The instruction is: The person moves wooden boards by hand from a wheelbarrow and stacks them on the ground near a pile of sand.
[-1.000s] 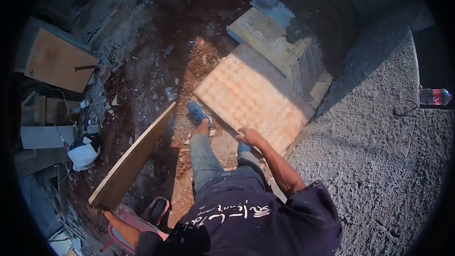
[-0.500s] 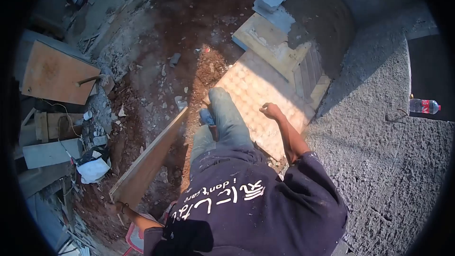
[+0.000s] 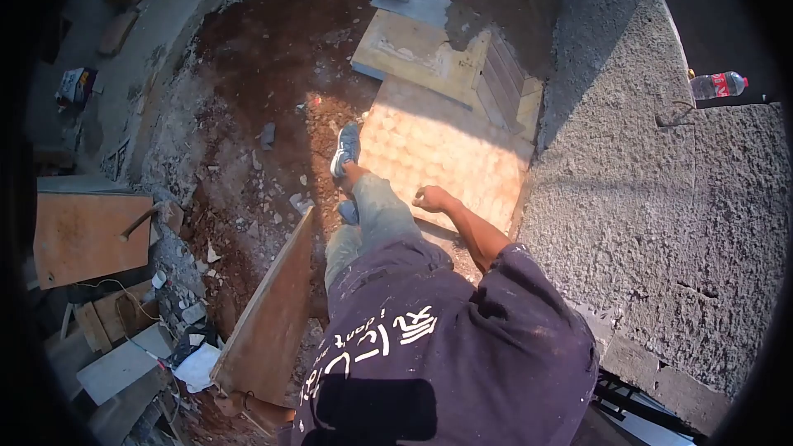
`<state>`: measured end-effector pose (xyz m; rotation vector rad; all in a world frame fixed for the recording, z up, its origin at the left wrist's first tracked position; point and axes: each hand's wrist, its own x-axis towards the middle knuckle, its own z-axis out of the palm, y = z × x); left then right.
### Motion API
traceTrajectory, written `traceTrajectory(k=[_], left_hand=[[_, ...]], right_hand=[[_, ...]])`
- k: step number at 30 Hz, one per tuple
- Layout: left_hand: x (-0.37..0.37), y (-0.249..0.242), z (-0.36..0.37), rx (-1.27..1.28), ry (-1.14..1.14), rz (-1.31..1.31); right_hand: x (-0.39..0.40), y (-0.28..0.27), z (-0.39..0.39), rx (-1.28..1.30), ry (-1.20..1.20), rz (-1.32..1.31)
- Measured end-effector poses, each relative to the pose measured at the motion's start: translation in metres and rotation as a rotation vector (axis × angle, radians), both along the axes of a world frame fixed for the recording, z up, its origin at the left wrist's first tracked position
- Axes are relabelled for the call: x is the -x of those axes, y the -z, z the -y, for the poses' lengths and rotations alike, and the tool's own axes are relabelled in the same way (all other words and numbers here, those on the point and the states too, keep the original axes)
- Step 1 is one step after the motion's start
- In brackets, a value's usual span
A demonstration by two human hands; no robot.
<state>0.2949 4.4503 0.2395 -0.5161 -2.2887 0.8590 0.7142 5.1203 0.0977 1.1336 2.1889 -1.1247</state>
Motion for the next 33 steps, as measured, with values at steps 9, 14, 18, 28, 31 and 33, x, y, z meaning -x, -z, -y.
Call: traceTrajectory(k=[9, 14, 18, 28, 31, 33], left_hand=[[-0.018, 0.038, 0.012, -0.158, -0.047, 0.037], [-0.024, 0.036, 0.027, -0.248, -0.099, -0.025], [-0.009, 0.032, 0.03, -0.325, -0.113, -0.085], [0.011, -0.004, -0.115, -0.837, -0.054, -0.038], [0.01, -0.02, -0.166, -1.03, -0.289, 0.221], [0.011, -0.006, -0.181, -1.069, -0.315, 0.219]], right_hand=[[0.033, -0.021, -0.032, -0.004, -0.073, 0.051], [0.038, -0.015, -0.047, -0.086, -0.145, 0.047], [0.044, -0.022, -0.045, -0.055, -0.13, 0.048], [0.02, -0.044, -0.033, -0.1, 0.056, -0.043], [0.009, -0.053, -0.019, -0.074, 0.11, -0.073], [0.011, -0.062, -0.007, -0.05, 0.142, -0.084]])
